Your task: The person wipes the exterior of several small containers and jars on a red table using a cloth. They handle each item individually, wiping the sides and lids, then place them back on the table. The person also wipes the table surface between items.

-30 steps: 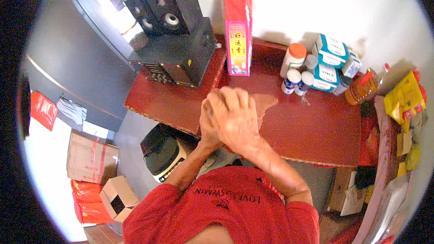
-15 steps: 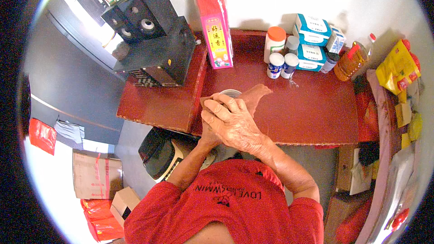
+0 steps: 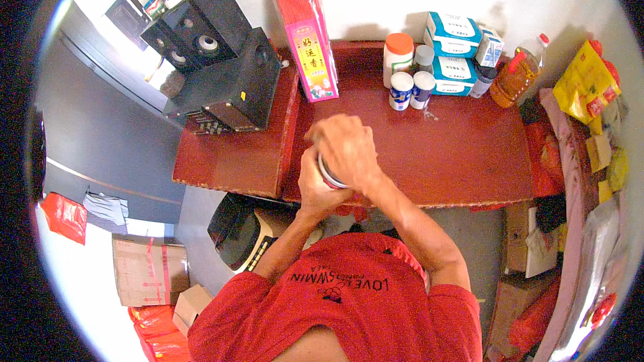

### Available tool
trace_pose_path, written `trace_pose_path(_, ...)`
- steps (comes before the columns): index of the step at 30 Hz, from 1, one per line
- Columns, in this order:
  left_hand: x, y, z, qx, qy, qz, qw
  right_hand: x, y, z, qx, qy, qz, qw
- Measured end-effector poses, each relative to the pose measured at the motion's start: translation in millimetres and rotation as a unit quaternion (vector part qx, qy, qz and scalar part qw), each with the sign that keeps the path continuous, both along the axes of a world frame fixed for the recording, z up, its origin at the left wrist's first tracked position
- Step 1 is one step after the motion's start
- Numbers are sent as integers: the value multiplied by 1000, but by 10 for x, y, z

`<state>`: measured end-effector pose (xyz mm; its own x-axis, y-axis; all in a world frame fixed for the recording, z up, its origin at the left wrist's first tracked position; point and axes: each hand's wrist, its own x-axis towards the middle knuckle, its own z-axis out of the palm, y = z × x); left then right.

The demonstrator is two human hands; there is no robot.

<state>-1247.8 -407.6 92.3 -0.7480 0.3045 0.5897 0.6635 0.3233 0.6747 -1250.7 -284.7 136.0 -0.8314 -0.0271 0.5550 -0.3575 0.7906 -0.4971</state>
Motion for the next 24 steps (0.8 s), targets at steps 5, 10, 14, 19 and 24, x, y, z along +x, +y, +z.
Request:
trace_pose_path(5, -97, -99, -362, 116, -159, -67, 978, 391, -164, -41, 91, 138, 79, 983)
trace_pose_path(10, -182, -98, -247, -38, 31, -76, 996, 232, -10, 113, 119, 116, 73, 983)
trace_pose_path(14, -150, -49, 134, -5, 24, -76, 997, -98, 270, 136, 17, 22, 36, 999)
trace_pose_path(19, -215, -111, 306, 107, -115, -216, 964, -89, 290, 106, -590, -183, 186, 764)
trace_pose_path(24, -381, -195, 407, 204, -274, -237, 910, -10, -40, 65, -621, 3, 138, 772)
